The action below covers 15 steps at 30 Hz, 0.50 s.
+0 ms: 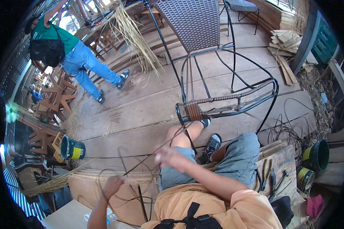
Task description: The person is weaving synthetic rattan strips around the base of a metal chair frame.
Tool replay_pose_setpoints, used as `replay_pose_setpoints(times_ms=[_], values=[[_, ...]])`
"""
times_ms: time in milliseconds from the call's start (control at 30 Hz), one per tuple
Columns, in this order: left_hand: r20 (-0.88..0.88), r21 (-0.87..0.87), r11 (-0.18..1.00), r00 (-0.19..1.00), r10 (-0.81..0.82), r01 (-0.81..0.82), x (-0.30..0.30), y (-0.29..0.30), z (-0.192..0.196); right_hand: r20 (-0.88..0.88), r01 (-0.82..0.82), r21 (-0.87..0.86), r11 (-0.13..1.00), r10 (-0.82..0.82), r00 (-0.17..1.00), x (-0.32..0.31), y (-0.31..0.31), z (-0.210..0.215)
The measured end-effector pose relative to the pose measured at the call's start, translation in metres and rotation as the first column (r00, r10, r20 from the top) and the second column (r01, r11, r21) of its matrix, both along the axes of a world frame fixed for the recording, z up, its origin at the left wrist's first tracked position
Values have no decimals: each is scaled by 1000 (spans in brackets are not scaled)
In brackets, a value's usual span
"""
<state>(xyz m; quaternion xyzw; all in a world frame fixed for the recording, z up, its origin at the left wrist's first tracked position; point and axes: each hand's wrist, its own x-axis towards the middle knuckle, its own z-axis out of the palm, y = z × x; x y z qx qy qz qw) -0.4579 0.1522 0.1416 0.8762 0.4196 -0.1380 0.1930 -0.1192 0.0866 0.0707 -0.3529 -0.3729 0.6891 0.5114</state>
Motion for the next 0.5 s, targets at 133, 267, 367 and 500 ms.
replay_pose_setpoints(times_ms=[133,267,367,500], values=[[-530,130,976,819,219,-177,-139,15,-40,-353,319,-417,851,-475,806,46,14,9],[-762,180,983,637,113,40,-45,66,-7,708,74,556,828,-518,481,15,0,-31],[-683,243,966,723,104,91,74,91,48,429,-80,710,699,-341,836,-51,-19,-39],[-342,268,925,924,-170,269,192,72,70,832,-597,470,650,-100,545,-86,-27,0]])
